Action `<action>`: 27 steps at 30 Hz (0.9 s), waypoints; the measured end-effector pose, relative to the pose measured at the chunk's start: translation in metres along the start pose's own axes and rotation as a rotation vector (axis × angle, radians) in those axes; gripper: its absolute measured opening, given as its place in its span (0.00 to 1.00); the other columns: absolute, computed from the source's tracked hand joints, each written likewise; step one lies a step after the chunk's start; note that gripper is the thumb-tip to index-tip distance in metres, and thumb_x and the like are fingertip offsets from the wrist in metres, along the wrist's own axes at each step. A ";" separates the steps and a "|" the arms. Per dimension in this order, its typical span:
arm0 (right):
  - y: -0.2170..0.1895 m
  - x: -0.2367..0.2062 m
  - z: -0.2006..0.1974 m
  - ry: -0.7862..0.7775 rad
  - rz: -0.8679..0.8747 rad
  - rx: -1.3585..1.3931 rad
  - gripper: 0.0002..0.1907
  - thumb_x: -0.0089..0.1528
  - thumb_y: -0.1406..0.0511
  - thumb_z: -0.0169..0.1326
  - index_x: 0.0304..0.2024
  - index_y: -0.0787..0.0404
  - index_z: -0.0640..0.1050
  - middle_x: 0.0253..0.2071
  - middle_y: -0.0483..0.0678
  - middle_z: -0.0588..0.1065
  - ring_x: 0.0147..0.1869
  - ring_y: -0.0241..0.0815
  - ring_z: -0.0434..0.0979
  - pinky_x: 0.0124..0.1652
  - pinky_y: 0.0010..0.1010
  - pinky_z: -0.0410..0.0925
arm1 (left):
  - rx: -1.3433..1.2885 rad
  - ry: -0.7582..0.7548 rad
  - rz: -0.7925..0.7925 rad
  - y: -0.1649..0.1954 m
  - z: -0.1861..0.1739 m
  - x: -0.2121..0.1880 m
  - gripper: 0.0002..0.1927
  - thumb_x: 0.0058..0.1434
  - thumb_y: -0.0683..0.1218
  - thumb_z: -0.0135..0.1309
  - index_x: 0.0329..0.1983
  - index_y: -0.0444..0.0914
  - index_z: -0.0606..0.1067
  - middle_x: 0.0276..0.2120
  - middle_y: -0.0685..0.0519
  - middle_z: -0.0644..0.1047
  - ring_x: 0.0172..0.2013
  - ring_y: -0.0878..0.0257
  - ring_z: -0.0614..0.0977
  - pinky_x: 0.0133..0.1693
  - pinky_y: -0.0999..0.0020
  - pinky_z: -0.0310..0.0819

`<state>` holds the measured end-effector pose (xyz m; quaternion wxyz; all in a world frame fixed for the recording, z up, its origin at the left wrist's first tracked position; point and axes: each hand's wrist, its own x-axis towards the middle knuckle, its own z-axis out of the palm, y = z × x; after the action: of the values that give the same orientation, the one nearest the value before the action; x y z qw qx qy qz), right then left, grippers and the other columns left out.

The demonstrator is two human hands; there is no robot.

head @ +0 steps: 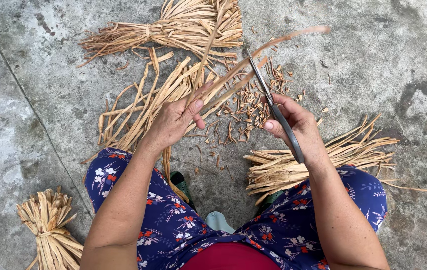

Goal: The person sits on a concrete floor and uses large shears to trim and split dried plant stalks. They repeatedly pick up stalks, cut them, and place the trimmed pieces into a pile.

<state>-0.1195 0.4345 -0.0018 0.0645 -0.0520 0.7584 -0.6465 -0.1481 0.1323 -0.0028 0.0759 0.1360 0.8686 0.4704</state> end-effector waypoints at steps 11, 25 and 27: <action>-0.005 -0.001 0.002 0.153 0.033 -0.156 0.29 0.55 0.62 0.69 0.59 0.59 0.79 0.22 0.36 0.71 0.23 0.26 0.66 0.22 0.19 0.58 | 0.023 -0.082 -0.114 0.005 0.001 0.000 0.27 0.70 0.64 0.40 0.71 0.59 0.67 0.20 0.55 0.78 0.29 0.69 0.84 0.39 0.64 0.78; 0.022 0.003 -0.009 0.148 -0.084 -0.025 0.30 0.61 0.53 0.65 0.61 0.58 0.73 0.37 0.40 0.73 0.43 0.28 0.71 0.44 0.22 0.67 | -0.007 -0.062 -0.098 0.002 -0.010 -0.006 0.26 0.71 0.63 0.38 0.71 0.58 0.68 0.19 0.57 0.79 0.28 0.71 0.80 0.40 0.66 0.75; 0.022 0.004 -0.011 0.180 -0.087 -0.024 0.28 0.61 0.55 0.65 0.59 0.59 0.74 0.36 0.37 0.73 0.40 0.27 0.71 0.40 0.20 0.67 | 0.012 -0.092 -0.093 0.004 -0.007 -0.006 0.26 0.71 0.63 0.39 0.70 0.58 0.68 0.19 0.58 0.79 0.28 0.71 0.80 0.39 0.67 0.76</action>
<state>-0.1256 0.4476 -0.0223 -0.0324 -0.0275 0.7658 -0.6416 -0.1437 0.1268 0.0049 0.1368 0.1176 0.8725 0.4541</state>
